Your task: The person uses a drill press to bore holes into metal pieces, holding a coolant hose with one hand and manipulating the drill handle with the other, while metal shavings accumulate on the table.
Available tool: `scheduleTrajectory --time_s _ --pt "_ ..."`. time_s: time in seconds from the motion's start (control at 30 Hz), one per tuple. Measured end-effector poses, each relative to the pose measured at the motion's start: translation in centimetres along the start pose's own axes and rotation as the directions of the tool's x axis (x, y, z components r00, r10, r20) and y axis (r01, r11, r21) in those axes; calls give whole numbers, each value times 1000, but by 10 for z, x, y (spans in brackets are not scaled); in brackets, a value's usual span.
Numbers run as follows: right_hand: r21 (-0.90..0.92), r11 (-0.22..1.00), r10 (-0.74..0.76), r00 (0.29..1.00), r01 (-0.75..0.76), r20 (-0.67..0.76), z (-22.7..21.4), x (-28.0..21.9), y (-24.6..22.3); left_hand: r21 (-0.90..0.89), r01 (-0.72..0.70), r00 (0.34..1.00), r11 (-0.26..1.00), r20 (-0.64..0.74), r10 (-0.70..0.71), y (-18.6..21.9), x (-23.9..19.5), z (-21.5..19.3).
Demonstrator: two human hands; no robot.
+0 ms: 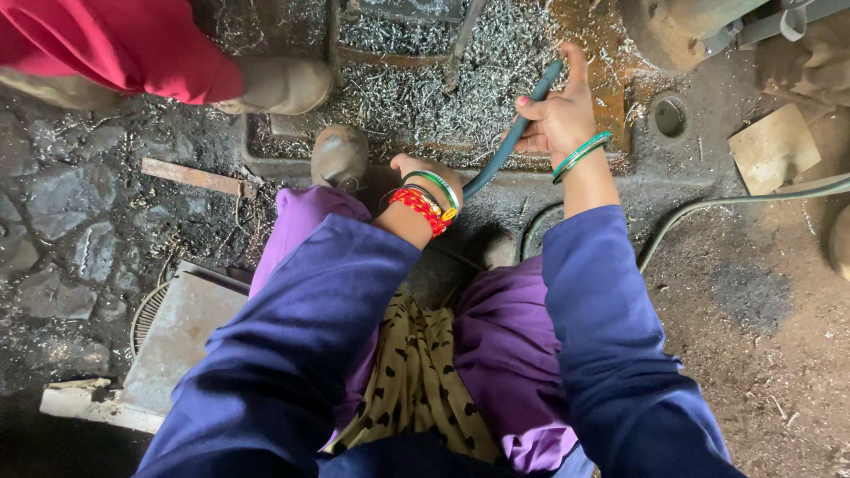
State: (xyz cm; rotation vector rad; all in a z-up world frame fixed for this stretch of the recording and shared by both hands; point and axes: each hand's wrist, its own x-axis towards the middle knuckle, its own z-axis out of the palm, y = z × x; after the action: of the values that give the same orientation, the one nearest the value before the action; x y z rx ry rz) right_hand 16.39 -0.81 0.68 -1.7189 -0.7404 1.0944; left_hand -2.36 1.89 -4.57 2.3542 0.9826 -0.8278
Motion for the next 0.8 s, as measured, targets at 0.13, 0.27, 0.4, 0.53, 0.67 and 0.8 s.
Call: scheduleTrajectory --time_s 0.13,0.27,0.4,0.53,0.67,0.8 --pt "10 1000 9 1000 -9 4 2 3 2 -12 0 1000 1000 -3 0 -3 1 0" --pt "2 1000 9 1000 -9 22 1 2 2 -13 -34 999 999 27 35 -4 -3 -2" --pt "11 999 41 999 -42 15 1 2 -1 -27 -24 999 999 38 25 -2 -10 -8" --pt "-32 998 -57 994 54 -96 9 10 5 -144 -8 990 989 140 28 2 -15 -16" --pt "-182 962 -215 975 202 -55 21 22 16 -108 -275 958 955 56 282 7 -25 -8" --pt "-209 978 -16 999 10 -27 38 27 11 -279 -318 941 906 26 338 16 -30 -3"
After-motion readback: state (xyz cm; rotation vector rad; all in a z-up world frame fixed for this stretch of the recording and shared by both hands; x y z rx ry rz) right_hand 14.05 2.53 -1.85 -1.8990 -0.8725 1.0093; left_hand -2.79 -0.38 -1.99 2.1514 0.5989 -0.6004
